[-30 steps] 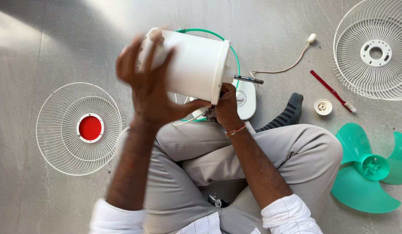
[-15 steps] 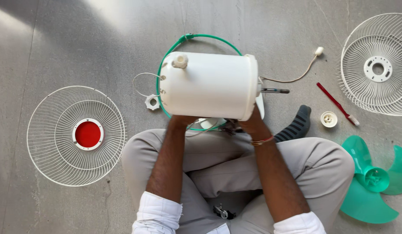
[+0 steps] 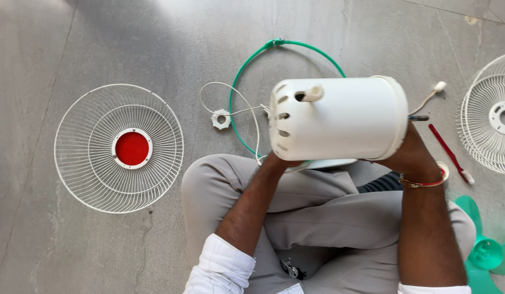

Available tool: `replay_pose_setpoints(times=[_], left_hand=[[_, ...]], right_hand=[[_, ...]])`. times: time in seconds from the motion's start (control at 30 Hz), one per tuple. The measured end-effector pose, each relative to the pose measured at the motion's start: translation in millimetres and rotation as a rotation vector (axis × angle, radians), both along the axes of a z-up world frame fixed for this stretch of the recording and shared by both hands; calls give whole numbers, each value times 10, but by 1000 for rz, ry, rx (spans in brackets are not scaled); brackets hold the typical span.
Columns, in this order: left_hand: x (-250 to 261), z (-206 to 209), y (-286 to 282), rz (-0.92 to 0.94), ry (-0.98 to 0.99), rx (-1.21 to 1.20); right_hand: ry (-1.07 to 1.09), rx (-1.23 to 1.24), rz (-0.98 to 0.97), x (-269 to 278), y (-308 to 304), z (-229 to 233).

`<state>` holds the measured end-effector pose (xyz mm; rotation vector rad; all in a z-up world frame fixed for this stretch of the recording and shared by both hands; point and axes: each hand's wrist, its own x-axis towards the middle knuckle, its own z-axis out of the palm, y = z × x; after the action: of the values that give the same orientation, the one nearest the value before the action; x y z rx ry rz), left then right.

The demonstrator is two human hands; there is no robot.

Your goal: The person sits on the floor and disassembles a white fan motor housing to access the internal components. They use a cloth to wipe dust and debris from the motor coils and shaft, cleaning the exposed parts thoroughly.

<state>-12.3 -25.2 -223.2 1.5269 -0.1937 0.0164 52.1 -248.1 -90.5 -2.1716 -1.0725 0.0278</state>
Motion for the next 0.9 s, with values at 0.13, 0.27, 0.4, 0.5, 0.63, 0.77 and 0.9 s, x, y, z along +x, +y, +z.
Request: replay_pose_setpoints(times=[0.13,0.27,0.4,0.5,0.63,0.77,0.9], left_hand=[[-70,-10,-47,-8,1,12],[-92,1,-149,-25,1,5],[-72,21,-197,-25,-3,4],[-68,8,-179,-19,3,3],[-59,21,-188,-33,4,11],[-99,61,-172,-19,16,39],[-110,112,-120,15,21,71]], right_hand=[[-31,3,-1,-4,67,-8],[-43,-11,-9,-12,112,31],[-48,-21,4,-1,152,113],[-50,-28,13,9,179,129],[-64,-28,-5,17,153,155],[-71,-1,9,10,182,178],[-85,17,23,-14,289,155]])
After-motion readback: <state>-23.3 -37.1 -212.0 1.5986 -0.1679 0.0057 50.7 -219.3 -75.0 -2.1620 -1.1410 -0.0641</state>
